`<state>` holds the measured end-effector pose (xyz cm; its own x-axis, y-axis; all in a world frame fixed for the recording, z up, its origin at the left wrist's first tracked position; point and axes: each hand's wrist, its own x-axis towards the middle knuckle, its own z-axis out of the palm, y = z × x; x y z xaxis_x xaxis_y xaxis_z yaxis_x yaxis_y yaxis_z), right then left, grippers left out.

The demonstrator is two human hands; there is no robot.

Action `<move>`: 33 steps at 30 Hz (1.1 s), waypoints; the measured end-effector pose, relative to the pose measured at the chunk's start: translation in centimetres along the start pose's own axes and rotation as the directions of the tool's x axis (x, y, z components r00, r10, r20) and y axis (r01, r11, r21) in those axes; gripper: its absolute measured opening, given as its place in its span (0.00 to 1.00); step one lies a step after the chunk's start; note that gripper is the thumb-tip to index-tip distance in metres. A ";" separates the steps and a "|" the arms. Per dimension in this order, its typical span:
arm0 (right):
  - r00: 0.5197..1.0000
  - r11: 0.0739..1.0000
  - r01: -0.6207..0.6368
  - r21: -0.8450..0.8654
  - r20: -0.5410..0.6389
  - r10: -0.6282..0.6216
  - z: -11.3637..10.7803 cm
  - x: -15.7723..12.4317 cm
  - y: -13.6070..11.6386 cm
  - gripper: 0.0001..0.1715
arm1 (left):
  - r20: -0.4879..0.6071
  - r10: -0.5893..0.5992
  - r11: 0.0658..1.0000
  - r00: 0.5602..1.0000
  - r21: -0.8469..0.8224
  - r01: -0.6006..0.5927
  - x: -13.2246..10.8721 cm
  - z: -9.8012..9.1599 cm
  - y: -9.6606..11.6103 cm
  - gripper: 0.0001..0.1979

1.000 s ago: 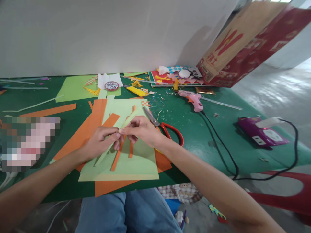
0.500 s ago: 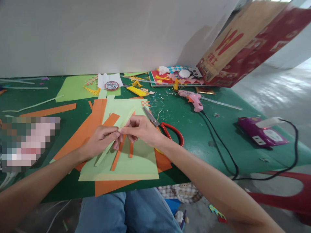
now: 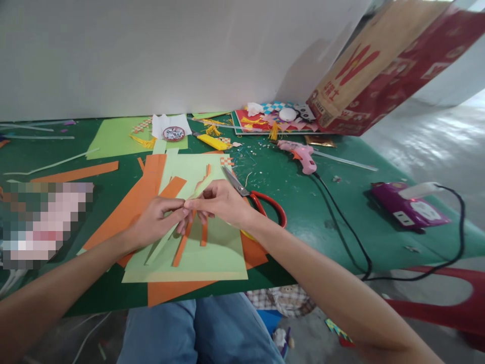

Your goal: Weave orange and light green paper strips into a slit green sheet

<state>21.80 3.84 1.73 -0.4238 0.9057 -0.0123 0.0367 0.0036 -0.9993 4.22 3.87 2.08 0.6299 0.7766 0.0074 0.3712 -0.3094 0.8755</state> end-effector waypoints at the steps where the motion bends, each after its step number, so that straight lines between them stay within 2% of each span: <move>1: 1.000 1.000 0.003 0.006 0.004 -0.003 0.0 0.0 0.1 0.21 | 0.000 0.006 1.000 1.000 0.003 -0.006 0.0 0.0 -0.1 0.12; 7: 0.999 0.998 -0.041 -0.041 -0.035 0.040 0.0 -0.1 -0.6 0.22 | 0.015 0.000 1.000 1.000 -0.014 0.001 -0.1 -0.2 0.0 0.13; 13: 0.994 0.997 0.000 -0.077 -0.111 -0.009 -0.8 0.0 -1.0 0.26 | 0.015 0.003 1.000 1.000 -0.011 -0.003 -0.1 -0.3 0.0 0.15; 19: 0.996 0.998 0.004 -0.066 -0.088 -0.010 -0.7 -0.1 -0.8 0.26 | 0.009 -0.030 0.999 1.000 -0.010 0.030 -0.1 -0.2 0.0 0.14; 24: 1.000 1.000 -0.021 -0.014 -0.021 0.021 0.0 -0.2 -0.7 0.20 | 0.009 0.000 1.000 1.000 -0.026 0.000 0.0 -0.1 -0.2 0.13; 33: 0.997 0.999 -0.020 -0.034 -0.071 0.017 -0.3 -0.2 -0.8 0.21 | 0.017 0.006 1.000 1.000 -0.011 -0.006 -0.2 -0.2 -0.1 0.16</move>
<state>22.12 3.83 2.55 -0.3574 0.9336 -0.0270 0.0759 0.0002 -0.9971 3.86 3.87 2.09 0.6440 0.7650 0.0046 0.3597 -0.3081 0.8807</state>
